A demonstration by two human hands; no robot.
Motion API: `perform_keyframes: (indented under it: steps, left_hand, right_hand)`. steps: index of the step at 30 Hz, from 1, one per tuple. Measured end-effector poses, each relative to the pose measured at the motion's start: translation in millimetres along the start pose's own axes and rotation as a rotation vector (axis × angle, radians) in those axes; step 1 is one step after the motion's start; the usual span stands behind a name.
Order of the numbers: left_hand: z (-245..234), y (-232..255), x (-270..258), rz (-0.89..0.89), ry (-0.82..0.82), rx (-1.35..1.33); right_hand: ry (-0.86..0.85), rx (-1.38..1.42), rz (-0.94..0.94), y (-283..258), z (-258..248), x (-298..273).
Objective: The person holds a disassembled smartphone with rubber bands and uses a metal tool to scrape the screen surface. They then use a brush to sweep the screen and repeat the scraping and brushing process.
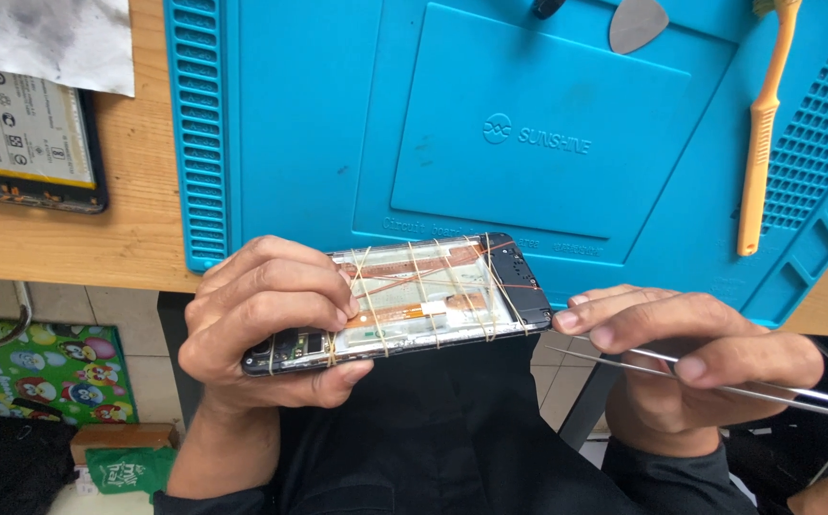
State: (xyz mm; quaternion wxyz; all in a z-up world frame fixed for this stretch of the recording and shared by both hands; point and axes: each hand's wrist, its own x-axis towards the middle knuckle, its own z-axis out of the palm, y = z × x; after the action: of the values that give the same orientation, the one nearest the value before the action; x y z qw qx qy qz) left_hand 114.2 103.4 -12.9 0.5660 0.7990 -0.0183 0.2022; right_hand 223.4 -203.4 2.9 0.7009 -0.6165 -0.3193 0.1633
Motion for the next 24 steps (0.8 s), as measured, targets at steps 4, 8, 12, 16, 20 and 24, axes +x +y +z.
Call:
perform_keyframes:
  steps: [4,8,12,16,20,24]
  left_hand:
    - [2.6,2.9,0.2,-0.03,0.013,0.002]
    - [5.2,3.1,-0.4,-0.038,0.038,0.006]
    - [5.5,5.3,-0.5,-0.068,0.042,0.014]
    - [5.5,4.4,-2.3,-0.068,0.044,0.015]
    - [5.1,4.2,-2.2,-0.06,0.036,0.018]
    - [5.1,5.5,-2.4,-0.073,0.035,0.025]
  right_hand:
    - [-0.032,-0.066,-0.07,5.2,1.8,4.4]
    - [0.075,0.204,0.09,3.2,-0.6,2.2]
    - [0.106,0.175,0.098,6.0,5.1,5.5]
    - [0.069,0.17,0.082,10.7,0.6,5.8]
    - [-0.024,0.241,0.114,9.5,-1.5,6.0]
    - [0.019,0.182,0.111,5.5,5.1,7.8]
